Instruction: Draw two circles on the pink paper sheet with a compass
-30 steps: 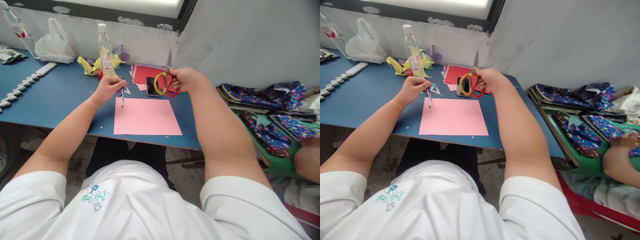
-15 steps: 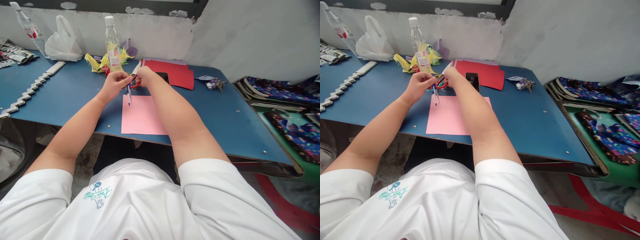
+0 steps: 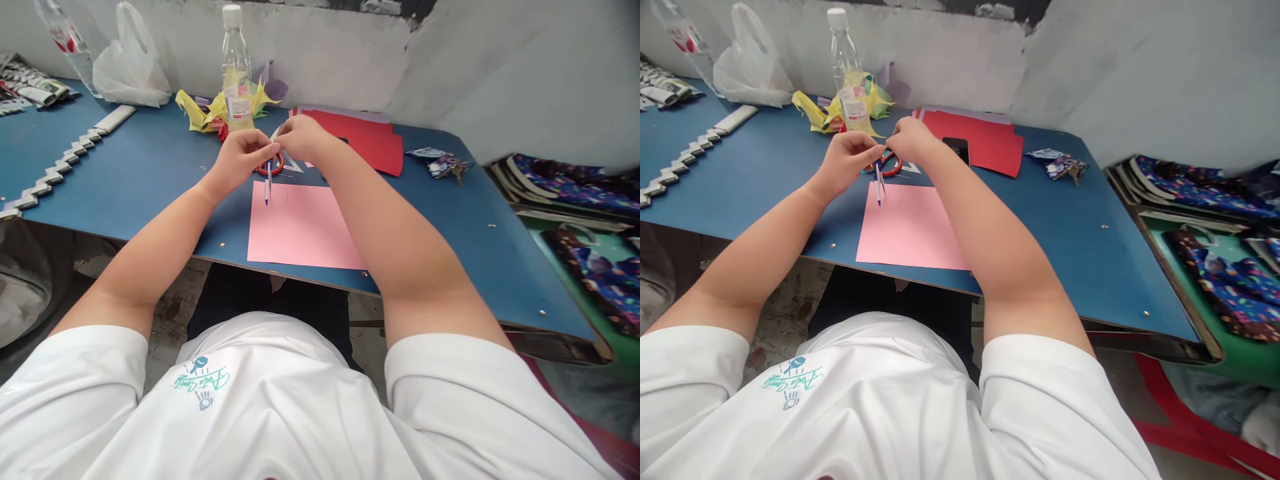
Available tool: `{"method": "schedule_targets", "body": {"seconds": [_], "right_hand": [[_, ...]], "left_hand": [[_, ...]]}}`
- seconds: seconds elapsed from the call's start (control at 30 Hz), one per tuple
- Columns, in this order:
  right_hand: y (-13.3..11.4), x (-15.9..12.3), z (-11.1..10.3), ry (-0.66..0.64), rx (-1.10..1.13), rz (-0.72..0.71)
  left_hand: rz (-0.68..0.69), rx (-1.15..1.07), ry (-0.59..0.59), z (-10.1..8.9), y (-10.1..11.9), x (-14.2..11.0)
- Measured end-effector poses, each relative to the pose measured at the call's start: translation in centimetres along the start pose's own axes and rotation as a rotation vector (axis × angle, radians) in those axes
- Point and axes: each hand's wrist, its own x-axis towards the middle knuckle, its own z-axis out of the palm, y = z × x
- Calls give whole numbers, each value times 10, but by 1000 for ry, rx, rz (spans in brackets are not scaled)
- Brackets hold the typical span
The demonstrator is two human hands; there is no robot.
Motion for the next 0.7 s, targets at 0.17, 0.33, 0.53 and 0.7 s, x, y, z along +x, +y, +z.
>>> {"method": "schedule_targets", "body": {"seconds": [0.17, 0.33, 0.53, 0.7], "right_hand": [[-28, -62, -14, -48, 85, -206], [-34, -101, -15, 37, -149, -340], [-26, -102, -15, 34, -141, -418], [-21, -98, -13, 47, -155, -439]], "left_hand": [[71, 56, 60, 2, -4, 2], [54, 89, 60, 0, -10, 5], [59, 56, 4, 1, -14, 3], [61, 97, -79, 3, -16, 2]]}}
